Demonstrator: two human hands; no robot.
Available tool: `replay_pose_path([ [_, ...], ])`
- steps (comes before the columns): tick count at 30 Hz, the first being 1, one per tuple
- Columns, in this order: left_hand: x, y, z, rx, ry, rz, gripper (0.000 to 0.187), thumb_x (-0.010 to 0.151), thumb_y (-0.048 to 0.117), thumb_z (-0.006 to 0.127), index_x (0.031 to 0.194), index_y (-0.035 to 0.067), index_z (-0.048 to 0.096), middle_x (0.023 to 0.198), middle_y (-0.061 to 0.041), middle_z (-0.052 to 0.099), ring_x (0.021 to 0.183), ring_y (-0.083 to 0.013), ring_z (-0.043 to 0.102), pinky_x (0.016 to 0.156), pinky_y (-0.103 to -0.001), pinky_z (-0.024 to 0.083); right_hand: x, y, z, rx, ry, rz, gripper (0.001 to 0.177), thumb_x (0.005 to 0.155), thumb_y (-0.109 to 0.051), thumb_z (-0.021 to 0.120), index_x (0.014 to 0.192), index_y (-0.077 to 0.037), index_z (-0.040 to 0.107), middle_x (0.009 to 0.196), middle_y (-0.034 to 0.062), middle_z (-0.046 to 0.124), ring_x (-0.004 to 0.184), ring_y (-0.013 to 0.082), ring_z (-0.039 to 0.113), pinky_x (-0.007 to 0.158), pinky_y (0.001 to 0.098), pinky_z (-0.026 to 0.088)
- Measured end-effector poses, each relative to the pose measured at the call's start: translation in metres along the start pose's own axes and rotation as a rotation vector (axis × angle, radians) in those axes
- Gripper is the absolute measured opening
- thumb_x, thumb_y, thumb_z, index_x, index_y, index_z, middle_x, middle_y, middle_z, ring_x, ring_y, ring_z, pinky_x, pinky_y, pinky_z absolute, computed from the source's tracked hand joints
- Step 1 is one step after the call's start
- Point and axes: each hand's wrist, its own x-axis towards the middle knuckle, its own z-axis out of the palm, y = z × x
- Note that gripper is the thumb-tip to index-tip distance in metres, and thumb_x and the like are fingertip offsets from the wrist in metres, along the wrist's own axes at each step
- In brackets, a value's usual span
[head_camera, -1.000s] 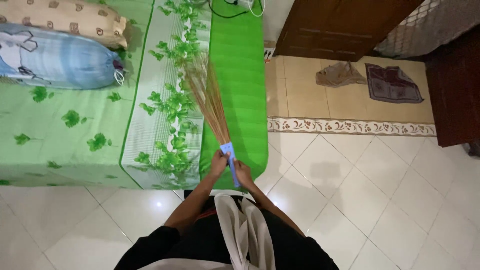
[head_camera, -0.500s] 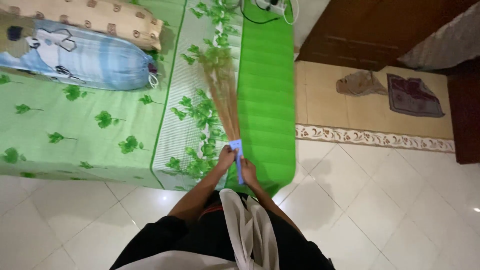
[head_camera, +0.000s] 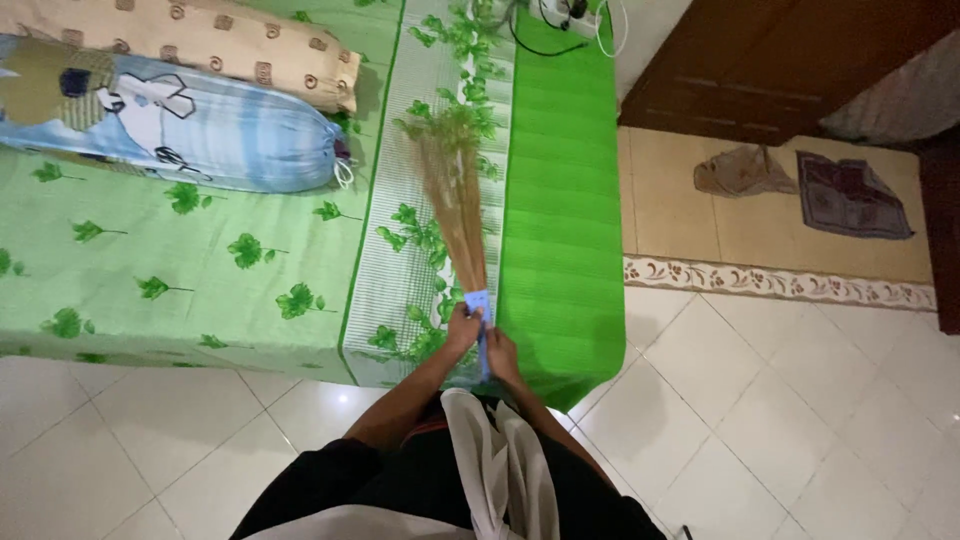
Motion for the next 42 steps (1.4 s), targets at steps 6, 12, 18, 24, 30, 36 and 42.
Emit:
replay_pose_path([
  [6,0.017,0.002,0.004,-0.223,-0.019,0.289,0.04,0.089,0.034,0.069,0.113,0.004,0.058,0.099,-0.015,0.071,0.09,-0.0274,0.069,0.079,-0.039,0.054,-0.004,-0.064,-0.022,0.114,0.148,-0.053,0.046,0.108,-0.041,0.042,0.102,0.0,0.063,0.095,0.0324,0.065,0.085,0.051,0.063,0.072,0.0583,0.048],
  [12,-0.001,0.0,-0.016,0.161,0.03,-0.24,0.036,0.09,0.033,0.074,0.104,0.001,0.067,0.1,-0.018,0.072,0.094,-0.0316,0.071,0.082,-0.042,0.055,0.017,0.017,0.024,-0.161,-0.135,-0.028,0.052,0.108,-0.047,0.043,0.101,-0.001,0.068,0.098,0.0306,0.068,0.091,0.0507,0.063,0.079,0.058,0.05],
  [18,0.015,0.012,0.016,-0.133,0.132,0.326,0.037,0.088,0.031,0.074,0.106,0.0,0.065,0.095,-0.016,0.073,0.087,-0.0281,0.07,0.078,-0.041,0.055,0.015,-0.051,-0.032,0.073,0.105,-0.06,0.051,0.106,-0.047,0.038,0.107,-0.004,0.066,0.095,0.0288,0.07,0.086,0.05,0.066,0.074,0.0566,0.051],
  [24,-0.024,0.052,0.024,0.161,-0.096,0.008,0.034,0.079,0.024,0.078,0.095,-0.003,0.065,0.081,-0.017,0.072,0.071,-0.0252,0.069,0.063,-0.04,0.056,0.039,0.069,-0.018,0.038,-0.108,-0.064,0.057,0.107,-0.053,0.042,0.112,-0.003,0.068,0.104,0.0303,0.067,0.096,0.0502,0.063,0.082,0.055,0.049],
  [30,-0.04,0.07,0.063,-0.313,-0.123,0.001,0.034,0.074,0.008,0.076,0.103,-0.006,0.066,0.086,-0.012,0.076,0.072,-0.0234,0.071,0.063,-0.039,0.058,-0.003,0.0,-0.101,0.066,-0.038,0.065,0.06,0.103,-0.055,0.038,0.106,-0.006,0.07,0.095,0.0278,0.071,0.089,0.046,0.068,0.083,0.0516,0.051],
  [36,-0.062,0.056,0.096,-0.205,-0.12,0.298,0.043,0.082,0.013,0.084,0.115,-0.003,0.062,0.103,-0.01,0.074,0.094,-0.0181,0.07,0.083,-0.036,0.056,0.0,0.074,-0.097,0.068,0.023,-0.083,0.055,0.108,-0.05,0.039,0.103,-0.002,0.065,0.096,0.0281,0.066,0.088,0.05,0.062,0.079,0.0557,0.049],
  [42,-0.105,0.056,0.111,-0.138,-0.203,-0.043,0.034,0.086,0.017,0.078,0.108,-0.008,0.074,0.098,-0.019,0.078,0.085,-0.0257,0.073,0.077,-0.039,0.058,-0.028,0.094,-0.129,-0.001,-0.078,-0.097,0.055,0.105,-0.052,0.043,0.093,-0.004,0.067,0.084,0.0244,0.067,0.079,0.0463,0.064,0.07,0.0545,0.05],
])
